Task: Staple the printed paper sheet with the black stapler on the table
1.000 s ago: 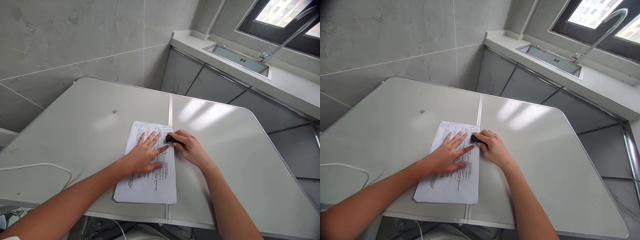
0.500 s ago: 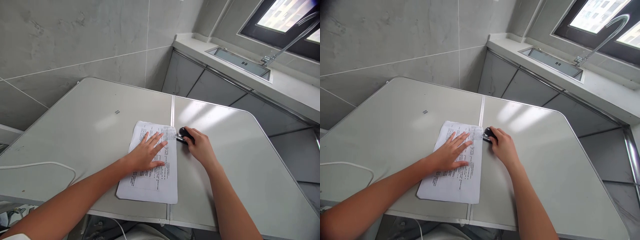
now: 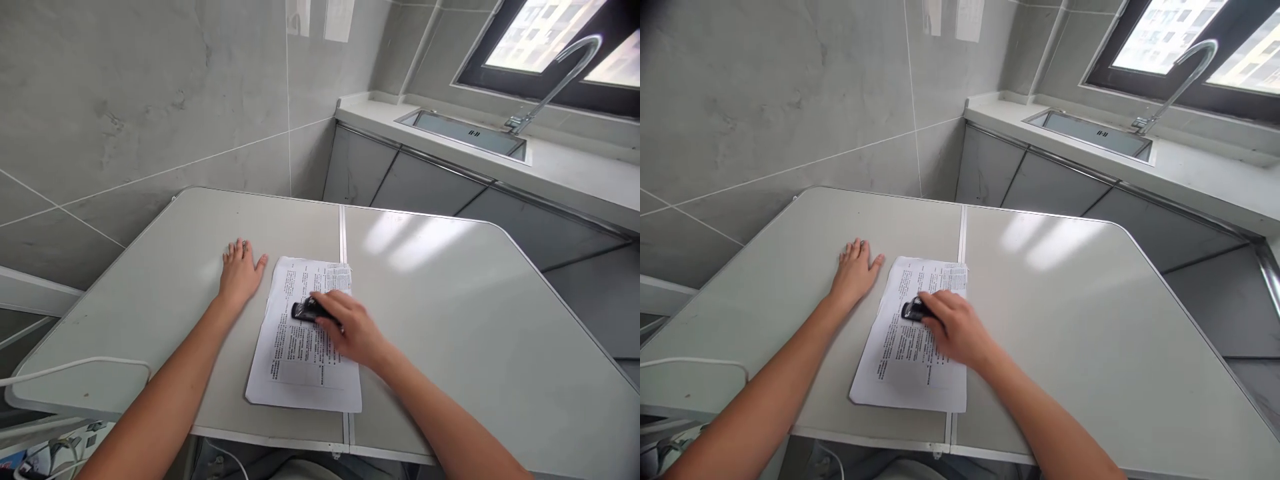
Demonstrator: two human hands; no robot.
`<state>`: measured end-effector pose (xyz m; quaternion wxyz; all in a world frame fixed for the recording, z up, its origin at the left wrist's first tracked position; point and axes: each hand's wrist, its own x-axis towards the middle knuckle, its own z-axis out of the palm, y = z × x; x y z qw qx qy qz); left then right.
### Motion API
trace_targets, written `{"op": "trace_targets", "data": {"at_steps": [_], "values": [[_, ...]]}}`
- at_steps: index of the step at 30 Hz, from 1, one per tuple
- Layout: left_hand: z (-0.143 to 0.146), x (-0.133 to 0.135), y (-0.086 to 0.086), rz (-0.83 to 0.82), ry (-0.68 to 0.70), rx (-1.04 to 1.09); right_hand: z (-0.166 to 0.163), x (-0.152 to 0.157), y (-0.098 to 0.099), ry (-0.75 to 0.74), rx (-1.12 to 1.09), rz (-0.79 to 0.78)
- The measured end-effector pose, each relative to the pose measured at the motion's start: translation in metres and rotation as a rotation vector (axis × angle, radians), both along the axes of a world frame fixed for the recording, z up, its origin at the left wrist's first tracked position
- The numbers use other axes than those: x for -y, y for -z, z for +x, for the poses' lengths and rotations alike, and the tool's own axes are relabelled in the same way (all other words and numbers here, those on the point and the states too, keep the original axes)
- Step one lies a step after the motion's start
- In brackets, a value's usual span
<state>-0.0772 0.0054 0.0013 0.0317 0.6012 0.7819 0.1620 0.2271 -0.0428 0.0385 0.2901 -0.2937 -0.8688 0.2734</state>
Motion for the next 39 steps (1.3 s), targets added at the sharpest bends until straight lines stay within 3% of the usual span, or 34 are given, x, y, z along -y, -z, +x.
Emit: {"op": "trace_targets", "data": {"at_steps": [4,10,14,21,25,26,28,30,32,39], "values": [[0.023,-0.007,0.007,-0.015,0.063,-0.016,-0.009,0.004,-0.003,-0.154,0.165,0.015],[0.061,-0.030,-0.006,-0.140,0.051,-0.012,0.030,-0.018,-0.028,-0.257,0.270,-0.163],[0.086,-0.046,-0.012,-0.198,0.023,-0.032,0.046,-0.030,-0.030,-0.286,0.275,-0.214],[0.099,-0.055,-0.013,-0.130,0.038,-0.029,0.044,-0.033,-0.024,-0.282,0.238,-0.200],[0.093,-0.034,-0.019,0.008,0.071,0.008,0.046,-0.032,-0.024,-0.294,0.253,-0.178],[0.091,-0.024,-0.020,0.068,0.115,0.022,0.047,-0.031,-0.024,-0.293,0.265,-0.160],[0.086,-0.001,-0.021,0.123,0.361,0.104,0.048,-0.031,-0.023,-0.277,0.310,-0.120],[0.080,0.021,-0.020,0.085,0.618,0.180,0.048,-0.032,-0.022,-0.259,0.364,-0.098],[0.074,0.037,-0.017,0.023,0.774,0.186,0.047,-0.033,-0.022,-0.242,0.382,-0.092],[0.063,0.041,-0.011,-0.038,0.840,0.171,0.036,-0.032,-0.020,-0.160,0.347,-0.116]]}}
